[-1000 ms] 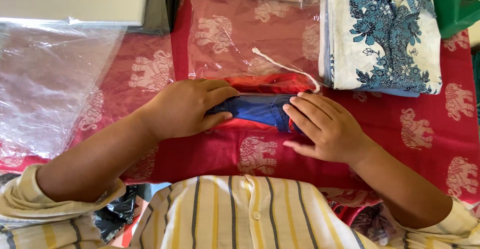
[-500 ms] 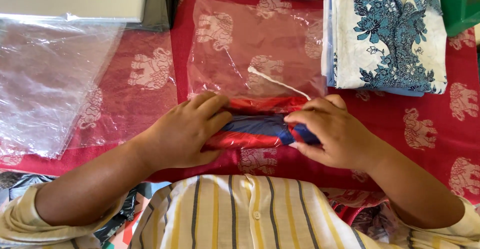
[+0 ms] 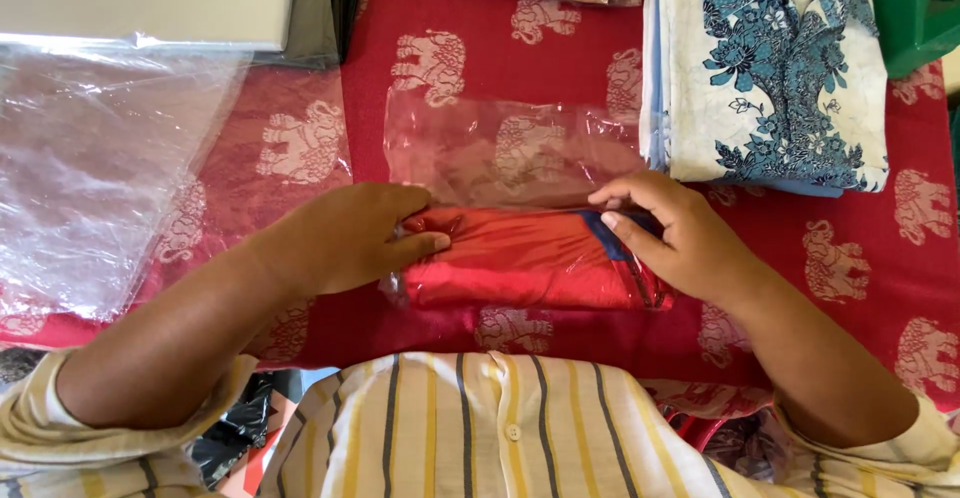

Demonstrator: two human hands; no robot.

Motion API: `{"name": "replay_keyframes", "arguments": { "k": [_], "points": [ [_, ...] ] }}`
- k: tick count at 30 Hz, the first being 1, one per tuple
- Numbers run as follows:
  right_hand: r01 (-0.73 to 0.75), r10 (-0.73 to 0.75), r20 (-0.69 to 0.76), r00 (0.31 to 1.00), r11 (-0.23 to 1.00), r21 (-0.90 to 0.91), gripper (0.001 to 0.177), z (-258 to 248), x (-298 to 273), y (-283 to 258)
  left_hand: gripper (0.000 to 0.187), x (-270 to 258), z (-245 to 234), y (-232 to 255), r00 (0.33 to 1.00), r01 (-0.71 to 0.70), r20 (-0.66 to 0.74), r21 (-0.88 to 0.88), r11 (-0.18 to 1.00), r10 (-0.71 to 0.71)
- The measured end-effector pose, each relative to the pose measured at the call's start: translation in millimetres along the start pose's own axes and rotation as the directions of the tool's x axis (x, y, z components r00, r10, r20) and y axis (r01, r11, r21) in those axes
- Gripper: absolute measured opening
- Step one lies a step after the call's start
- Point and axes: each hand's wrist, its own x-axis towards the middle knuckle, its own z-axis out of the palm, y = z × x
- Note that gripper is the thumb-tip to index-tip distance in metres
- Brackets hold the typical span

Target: Packing folded clothes into plastic bags and sealing them with tape.

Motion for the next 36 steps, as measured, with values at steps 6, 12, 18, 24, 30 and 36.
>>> {"name": "replay_keyframes", "arguments": {
  "k": [6, 12, 18, 24, 30, 36],
  "points": [
    [0.280, -0.321, 0.009, 0.947, 0.813, -0.510, 0.023, -3, -4, 7, 0.041, -8, -3, 1, 1.000, -0.010, -0.026, -0.021, 1.000, 0.010],
    [0.456, -0.365, 0.274, 0.890, 0.663, -0.594, 0.088, 13, 5, -55, 0.049, 5, -21, 1, 0.992, 0.006, -0.121, 0.322, 0.947, 0.035],
    [0.513, -0.287, 0.436, 0.853, 0.612, -0.602, 0.107, 56, 42, -82, 0.047, 84, -24, -34, 0.631, -0.743, -0.072, 0.228, 0.629, 0.772],
    [0.527, -0.248, 0.516, 0.820, 0.680, -0.510, 0.105, 73, 58, -82, 0.054, 123, 8, -78, 0.750, -0.630, 0.017, 0.324, 0.706, 0.662],
    [0.555, -0.313, 0.474, 0.823, 0.618, -0.556, 0.104, 83, 41, -80, 0.059, 129, 8, -80, 0.729, -0.642, 0.034, 0.380, 0.666, 0.684],
    [0.455, -0.255, 0.410, 0.876, 0.719, -0.525, 0.114, 37, 30, -84, 0.046, 116, -9, -19, 0.698, -0.554, -0.064, 0.583, 0.594, 0.713]
  ]
}}
